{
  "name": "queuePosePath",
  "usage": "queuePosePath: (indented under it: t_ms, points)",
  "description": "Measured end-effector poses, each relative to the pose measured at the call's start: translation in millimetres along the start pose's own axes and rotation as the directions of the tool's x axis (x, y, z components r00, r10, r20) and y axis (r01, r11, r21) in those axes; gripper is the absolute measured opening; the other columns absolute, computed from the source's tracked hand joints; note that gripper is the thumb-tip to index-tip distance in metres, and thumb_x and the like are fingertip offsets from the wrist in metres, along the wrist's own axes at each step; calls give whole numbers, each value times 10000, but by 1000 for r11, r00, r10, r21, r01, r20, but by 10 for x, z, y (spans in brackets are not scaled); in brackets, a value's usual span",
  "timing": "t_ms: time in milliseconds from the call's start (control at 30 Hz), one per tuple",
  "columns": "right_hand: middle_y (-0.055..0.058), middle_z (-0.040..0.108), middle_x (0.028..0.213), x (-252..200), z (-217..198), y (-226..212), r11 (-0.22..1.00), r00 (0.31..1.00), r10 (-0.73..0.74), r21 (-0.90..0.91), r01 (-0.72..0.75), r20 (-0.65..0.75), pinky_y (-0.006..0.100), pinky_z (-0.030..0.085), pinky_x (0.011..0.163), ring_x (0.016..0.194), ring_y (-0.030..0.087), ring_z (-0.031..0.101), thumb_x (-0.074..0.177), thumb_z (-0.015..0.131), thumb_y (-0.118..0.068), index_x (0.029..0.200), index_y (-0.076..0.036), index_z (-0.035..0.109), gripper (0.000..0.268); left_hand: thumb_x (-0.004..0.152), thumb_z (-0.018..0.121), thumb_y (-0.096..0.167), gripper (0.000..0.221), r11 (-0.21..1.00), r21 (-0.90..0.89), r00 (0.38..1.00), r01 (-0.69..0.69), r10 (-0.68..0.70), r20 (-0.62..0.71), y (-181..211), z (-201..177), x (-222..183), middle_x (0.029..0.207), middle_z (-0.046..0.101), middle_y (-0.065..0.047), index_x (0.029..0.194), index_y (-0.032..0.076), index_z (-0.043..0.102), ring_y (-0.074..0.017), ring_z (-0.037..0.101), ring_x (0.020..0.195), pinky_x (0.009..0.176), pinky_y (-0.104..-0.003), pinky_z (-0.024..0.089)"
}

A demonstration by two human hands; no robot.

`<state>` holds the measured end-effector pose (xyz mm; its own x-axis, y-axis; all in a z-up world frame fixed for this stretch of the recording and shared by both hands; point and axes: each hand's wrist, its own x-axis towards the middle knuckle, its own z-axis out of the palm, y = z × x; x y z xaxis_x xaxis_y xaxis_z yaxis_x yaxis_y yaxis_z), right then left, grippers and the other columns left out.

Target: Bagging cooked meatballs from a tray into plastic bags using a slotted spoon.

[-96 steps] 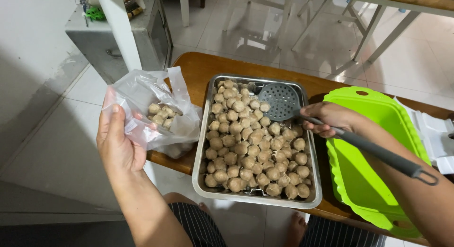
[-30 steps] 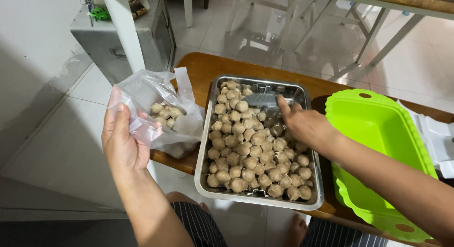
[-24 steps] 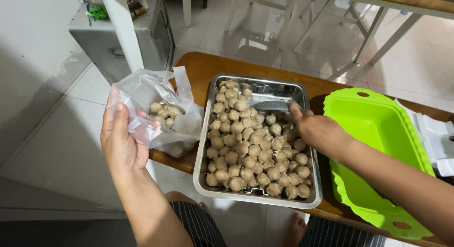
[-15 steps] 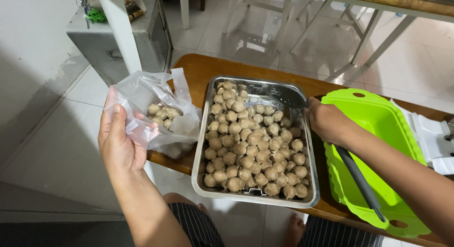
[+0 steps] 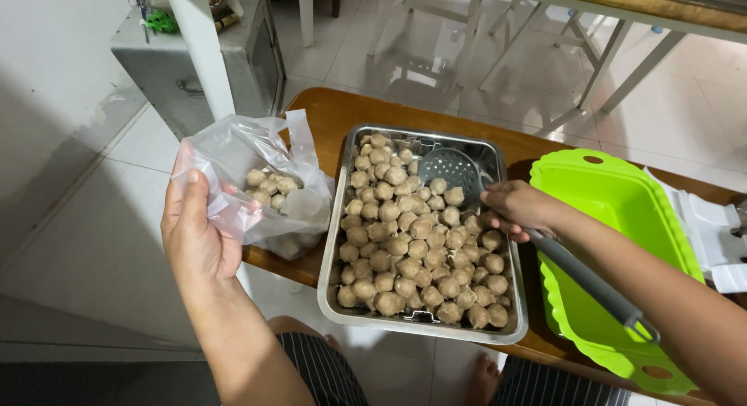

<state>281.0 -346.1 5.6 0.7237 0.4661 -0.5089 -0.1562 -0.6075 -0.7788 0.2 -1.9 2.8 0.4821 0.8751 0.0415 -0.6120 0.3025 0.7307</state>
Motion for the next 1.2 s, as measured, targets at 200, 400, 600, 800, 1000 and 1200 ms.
queuePosePath:
  t_ms: [200,400,600,800,1000,1200]
  points:
    - [115,495,668,339,13,131,940,983,37,326,-95,180,197,325,197,352,74,407,1026,461,-115,1239,119,514,321,1049,615,181,433,1000,-23,1000,-9,9,-5,-17,2,21,940,720,-149,1479,150,574,-222,746,756,635,-499,723]
    - [49,497,745,377,-73,120,839,936,126,469,-277,328,97,291,229,382,-23,366,1036,442,-131,1287,40,506,310,1042,620,183,436,1000,-13,1000,-7,7,-26,-13,45,-10,940,721,-154,1475,156,577,-224,752,759,641,-498,721]
    - [57,517,780,264,-100,109,779,932,136,545,-310,335,70,305,238,385,-47,374,1037,462,-114,1250,18,520,256,1041,615,189,451,1000,-24,1000,18,-18,-16,53,82,-62,890,701,-165,1488,170,562,-246,747,724,608,-514,710]
    - [57,519,789,302,-176,223,741,930,113,594,-314,350,83,321,232,373,-52,363,1029,479,-120,1250,3,518,255,1038,609,191,450,1000,-19,1000,12,-12,-20,44,34,-30,896,714,-167,1485,164,564,-234,756,730,607,-510,708]
    - [46,513,809,254,-192,95,742,943,73,614,-270,326,77,337,232,370,-63,374,1035,492,-149,1277,-8,521,282,1054,595,207,460,999,-25,1000,22,-21,19,39,7,-17,841,683,-192,1509,183,536,-297,757,681,578,-530,697]
    - [14,444,676,-185,218,-796,851,944,-58,511,-124,326,88,297,204,351,-63,342,1058,482,-199,1036,23,550,233,1028,615,178,488,999,-33,1000,6,-6,-2,36,20,-5,899,705,-232,1508,165,529,-285,760,722,593,-501,704]
